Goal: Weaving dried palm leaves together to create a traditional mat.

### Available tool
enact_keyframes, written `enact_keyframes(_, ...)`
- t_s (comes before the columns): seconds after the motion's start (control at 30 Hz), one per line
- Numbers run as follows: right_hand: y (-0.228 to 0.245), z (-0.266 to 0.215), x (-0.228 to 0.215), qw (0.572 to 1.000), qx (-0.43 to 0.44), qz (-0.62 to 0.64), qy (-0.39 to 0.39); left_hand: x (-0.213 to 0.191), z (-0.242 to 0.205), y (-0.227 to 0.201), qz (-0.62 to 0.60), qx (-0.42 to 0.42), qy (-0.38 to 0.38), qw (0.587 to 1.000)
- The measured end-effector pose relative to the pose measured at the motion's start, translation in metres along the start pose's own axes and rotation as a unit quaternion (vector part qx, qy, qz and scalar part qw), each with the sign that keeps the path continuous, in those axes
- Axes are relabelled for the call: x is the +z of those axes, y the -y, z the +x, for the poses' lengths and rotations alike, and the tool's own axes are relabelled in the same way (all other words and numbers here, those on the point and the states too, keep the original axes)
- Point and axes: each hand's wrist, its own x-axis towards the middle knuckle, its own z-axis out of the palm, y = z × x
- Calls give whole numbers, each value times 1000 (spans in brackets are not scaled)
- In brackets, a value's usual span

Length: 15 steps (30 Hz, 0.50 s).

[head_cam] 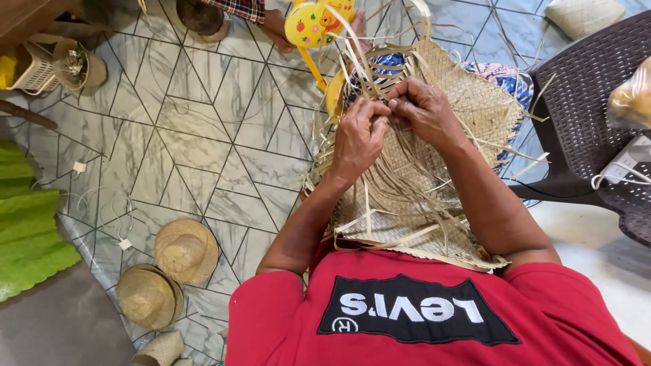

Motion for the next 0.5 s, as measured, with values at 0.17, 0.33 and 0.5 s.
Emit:
enact_keyframes(0.17, -2, -3, 3, 997, 21, 71, -17, -9, 3, -17, -208, -117, -20, 971)
enact_keyframes(0.33, -16, -4, 0, 997, 2, 79, -17, -14, 7, -25, -165, -70, -39, 983)
enact_keyframes(0.5, -20, -10, 1, 995, -12, 97, -19, -12, 8, -16, -153, -108, -14, 982)
